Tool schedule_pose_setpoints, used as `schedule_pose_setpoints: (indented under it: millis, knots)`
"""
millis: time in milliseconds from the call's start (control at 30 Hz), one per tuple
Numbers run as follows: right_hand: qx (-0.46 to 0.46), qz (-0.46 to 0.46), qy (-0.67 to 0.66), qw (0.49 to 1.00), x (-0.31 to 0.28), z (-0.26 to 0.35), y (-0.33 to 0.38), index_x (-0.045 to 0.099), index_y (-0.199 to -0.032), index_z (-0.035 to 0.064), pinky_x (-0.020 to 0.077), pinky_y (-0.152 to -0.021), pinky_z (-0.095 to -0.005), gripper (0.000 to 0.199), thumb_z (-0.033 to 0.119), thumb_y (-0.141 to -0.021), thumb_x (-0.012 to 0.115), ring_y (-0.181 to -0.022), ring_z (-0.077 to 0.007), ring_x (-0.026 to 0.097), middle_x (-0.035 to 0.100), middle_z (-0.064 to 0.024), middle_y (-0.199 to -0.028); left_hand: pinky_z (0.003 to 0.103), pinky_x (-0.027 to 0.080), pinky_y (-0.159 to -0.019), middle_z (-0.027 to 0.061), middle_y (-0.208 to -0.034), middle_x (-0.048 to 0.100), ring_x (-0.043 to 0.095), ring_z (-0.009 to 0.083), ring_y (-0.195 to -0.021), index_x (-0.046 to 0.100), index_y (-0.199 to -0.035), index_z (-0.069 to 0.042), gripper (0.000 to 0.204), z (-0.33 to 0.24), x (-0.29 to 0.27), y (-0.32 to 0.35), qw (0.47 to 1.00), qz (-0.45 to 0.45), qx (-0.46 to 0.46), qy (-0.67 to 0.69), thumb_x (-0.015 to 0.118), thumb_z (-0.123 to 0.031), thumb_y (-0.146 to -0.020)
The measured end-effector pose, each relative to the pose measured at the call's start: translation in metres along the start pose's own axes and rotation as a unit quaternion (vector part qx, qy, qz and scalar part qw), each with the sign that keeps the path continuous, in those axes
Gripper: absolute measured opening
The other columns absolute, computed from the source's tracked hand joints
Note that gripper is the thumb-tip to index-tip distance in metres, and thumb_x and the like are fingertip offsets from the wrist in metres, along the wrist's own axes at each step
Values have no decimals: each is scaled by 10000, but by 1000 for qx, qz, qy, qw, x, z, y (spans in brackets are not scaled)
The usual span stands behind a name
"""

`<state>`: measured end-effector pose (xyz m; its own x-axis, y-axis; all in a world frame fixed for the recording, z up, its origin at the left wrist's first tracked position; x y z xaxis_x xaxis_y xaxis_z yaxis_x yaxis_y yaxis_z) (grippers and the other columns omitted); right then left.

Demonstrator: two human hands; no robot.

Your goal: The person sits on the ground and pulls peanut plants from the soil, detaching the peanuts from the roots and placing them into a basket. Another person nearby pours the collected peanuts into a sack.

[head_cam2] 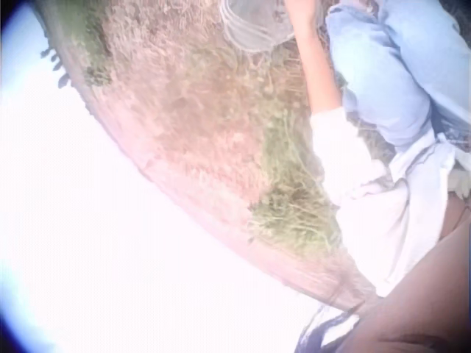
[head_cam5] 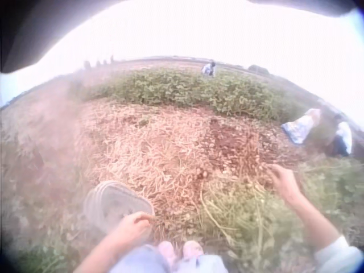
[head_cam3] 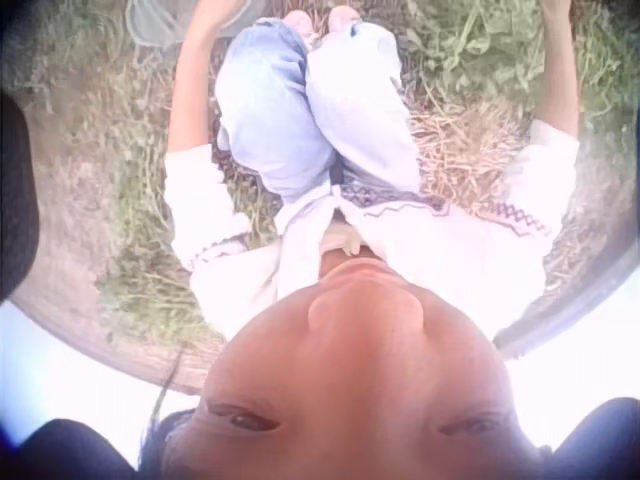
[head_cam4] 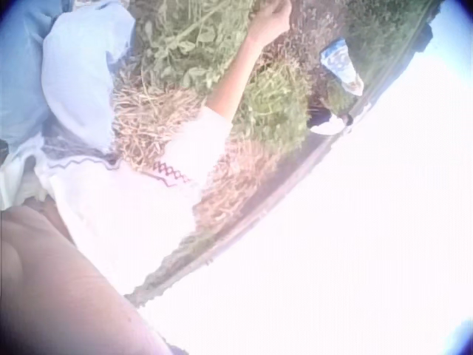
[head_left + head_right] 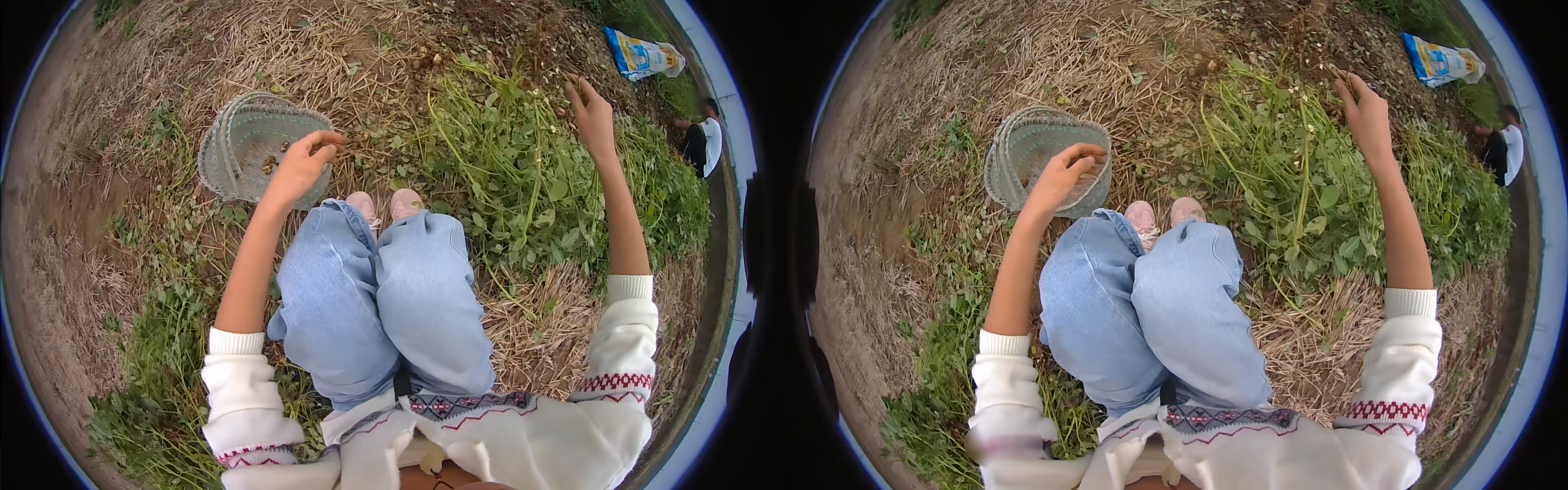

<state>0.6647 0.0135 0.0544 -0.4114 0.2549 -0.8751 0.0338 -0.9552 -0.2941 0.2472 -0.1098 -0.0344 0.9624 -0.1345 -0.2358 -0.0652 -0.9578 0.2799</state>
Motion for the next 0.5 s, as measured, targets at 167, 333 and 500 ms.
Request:
schedule_pose_setpoints:
  millis: [167,333,500]
  knots:
    - [-12,-52,54,997,-85,-22,-27,577,-970,-54,399,-511,-369,400,336,-912,510,-515,-256,526,547,-191,-612,260,441,-803,79,-995,619,566,135,-863,580,-1084,12,261,-14,-5,32,999,-31,-9,2,482,-111,-876]
    - [-101,-79,145,981,-116,-46,-55,601,-989,-3,417,-538,-387,383,357,-913,494,-578,-300,557,600,-172,-701,280,434,-831,96,-1022,617,565,157,-918,570,-1091,21,273,-28,-23,58,998,-65,-6,7,484,-116,-871]
    - [-74,-201,127,969,-181,-68,-56,600,-1074,24,464,-621,-364,423,398,-901,504,-715,-277,615,648,-158,-825,253,424,-722,52,-981,631,547,116,-814,595,-1091,-26,279,-36,-26,65,996,-83,16,-20,484,-141,-862]
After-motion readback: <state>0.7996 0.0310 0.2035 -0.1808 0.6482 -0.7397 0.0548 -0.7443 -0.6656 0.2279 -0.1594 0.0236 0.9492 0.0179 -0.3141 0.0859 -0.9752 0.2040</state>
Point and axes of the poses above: each hand's wrist, its own y-axis away from the middle knuckle, its own x-axis out of the palm, z = x × y, the point moved 4 cm from there along -y, towards the middle knuckle
